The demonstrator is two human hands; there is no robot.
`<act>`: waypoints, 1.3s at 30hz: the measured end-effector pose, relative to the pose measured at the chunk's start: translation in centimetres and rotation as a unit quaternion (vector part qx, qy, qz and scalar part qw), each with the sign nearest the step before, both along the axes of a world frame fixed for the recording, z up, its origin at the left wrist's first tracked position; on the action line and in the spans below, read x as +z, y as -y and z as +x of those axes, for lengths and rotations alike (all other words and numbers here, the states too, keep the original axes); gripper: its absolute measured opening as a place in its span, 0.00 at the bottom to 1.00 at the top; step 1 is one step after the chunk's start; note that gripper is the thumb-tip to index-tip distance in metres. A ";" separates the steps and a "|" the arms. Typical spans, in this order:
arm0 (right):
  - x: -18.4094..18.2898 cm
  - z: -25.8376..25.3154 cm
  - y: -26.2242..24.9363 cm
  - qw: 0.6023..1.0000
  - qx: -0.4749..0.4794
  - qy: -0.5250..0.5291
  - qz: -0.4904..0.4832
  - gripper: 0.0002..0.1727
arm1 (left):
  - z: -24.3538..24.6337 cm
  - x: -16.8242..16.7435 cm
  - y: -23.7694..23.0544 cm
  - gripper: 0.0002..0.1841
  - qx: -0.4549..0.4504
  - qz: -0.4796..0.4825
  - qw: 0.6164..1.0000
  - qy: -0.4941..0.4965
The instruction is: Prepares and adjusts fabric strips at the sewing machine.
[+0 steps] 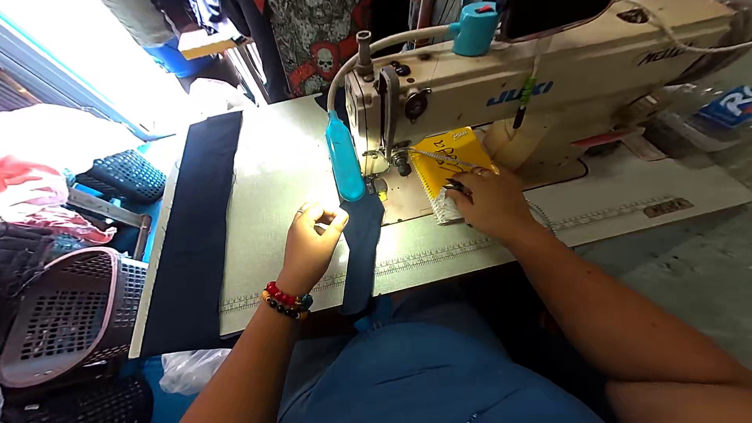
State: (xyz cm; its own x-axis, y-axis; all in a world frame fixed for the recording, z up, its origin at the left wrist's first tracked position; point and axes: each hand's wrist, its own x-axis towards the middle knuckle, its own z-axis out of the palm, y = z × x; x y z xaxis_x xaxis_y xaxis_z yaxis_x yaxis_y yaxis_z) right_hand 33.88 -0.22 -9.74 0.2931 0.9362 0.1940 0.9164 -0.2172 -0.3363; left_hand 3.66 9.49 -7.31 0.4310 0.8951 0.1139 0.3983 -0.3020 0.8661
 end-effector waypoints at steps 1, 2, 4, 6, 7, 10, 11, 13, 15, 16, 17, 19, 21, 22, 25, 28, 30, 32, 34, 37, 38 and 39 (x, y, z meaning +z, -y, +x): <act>0.2 0.0 -0.1 1.000 -0.003 -0.011 0.000 0.17 | 0.2 -0.2 -0.2 0.05 0.001 0.006 1.000 -0.004; 0.4 0.1 -0.4 1.000 -0.008 -0.013 -0.006 0.17 | 0.4 -0.4 -0.4 0.05 0.001 0.016 1.000 -0.008; 0.4 0.9 -1.2 0.999 -0.024 0.005 -0.030 0.17 | 1.1 -0.8 -0.8 0.05 -0.003 0.030 0.999 -0.015; -0.1 1.8 -1.7 0.999 -0.031 0.033 -0.028 0.16 | 1.8 -1.3 -1.2 0.07 -0.007 0.035 0.999 -0.025; 0.0 2.0 -1.7 0.999 -0.031 0.042 -0.013 0.16 | 2.3 -1.6 -1.6 0.07 -0.008 0.043 0.999 -0.032; 1.3 2.3 -0.6 0.997 -0.047 0.030 0.048 0.18 | 4.4 -3.7 -3.6 0.09 -0.011 0.063 0.998 -0.020; 2.0 2.7 0.2 0.995 -0.059 0.024 0.070 0.19 | 5.3 -4.6 -4.7 0.08 -0.008 0.074 0.997 -0.020; 3.4 4.5 2.0 0.987 -0.100 0.040 0.122 0.21 | 6.6 -5.5 -6.2 0.08 -0.004 0.077 0.996 -0.048; 4.2 7.5 3.8 0.970 -0.156 0.048 0.177 0.23 | 7.3 -5.7 -6.9 0.09 -0.001 0.068 0.993 -0.092; 4.3 8.8 4.5 0.964 -0.175 0.035 0.197 0.23 | 7.6 -5.9 -7.1 0.09 0.000 0.060 0.992 -0.109; 4.2 9.4 4.9 0.961 -0.184 0.011 0.208 0.23 | 7.7 -6.1 -7.3 0.10 0.000 0.060 0.991 -0.118; 3.7 8.1 4.7 0.968 -0.159 -0.042 0.191 0.22 | 7.8 -6.5 -7.6 0.11 -0.002 0.071 0.990 -0.125; 2.6 4.7 3.4 0.981 -0.073 -0.096 0.152 0.19 | 7.9 -6.9 -7.7 0.12 0.004 0.083 0.989 -0.123; 1.9 2.7 2.3 0.984 -0.016 -0.115 0.138 0.18 | 8.0 -7.1 -7.7 0.13 0.010 0.085 0.989 -0.119; 0.4 -2.2 -1.9 0.979 0.107 -0.131 0.112 0.13 | 8.1 -7.2 -7.5 0.14 0.021 0.080 0.989 -0.126; -1.6 -4.6 -6.3 0.966 0.121 -0.194 0.121 0.14 | 8.1 -6.8 -7.4 0.15 0.024 0.085 0.985 -0.148; -2.9 -5.4 -8.3 0.954 0.083 -0.267 0.110 0.17 | 8.1 -6.8 -7.2 0.14 0.030 0.094 0.985 -0.141; -3.2 -6.1 -9.4 0.934 0.040 -0.345 0.079 0.13 | 8.2 -6.8 -7.2 0.13 0.032 0.093 0.986 -0.135; -3.2 -6.4 -9.5 0.928 0.045 -0.363 0.071 0.09 | 8.2 -6.8 -7.2 0.13 0.027 0.088 0.986 -0.137; -4.6 -6.0 -10.2 0.920 0.084 -0.373 0.093 0.09 | 8.5 -6.7 -7.1 0.12 0.032 0.079 0.984 -0.155; -4.8 -6.0 -10.3 0.919 0.086 -0.373 0.087 0.09 | 8.6 -6.7 -7.1 0.12 0.033 0.076 0.984 -0.159; -4.6 -6.0 -10.3 0.922 0.087 -0.369 0.080 0.09 | 8.7 -6.8 -7.2 0.12 0.034 0.075 0.984 -0.157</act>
State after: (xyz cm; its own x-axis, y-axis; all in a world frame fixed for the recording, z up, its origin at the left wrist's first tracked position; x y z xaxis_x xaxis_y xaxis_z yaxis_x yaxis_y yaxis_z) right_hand 27.86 10.10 -14.36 0.2493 0.9582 0.1403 0.4407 0.0167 -0.8975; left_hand 12.33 16.67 -14.13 0.4062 0.9061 0.1178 0.6631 -0.3811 0.6443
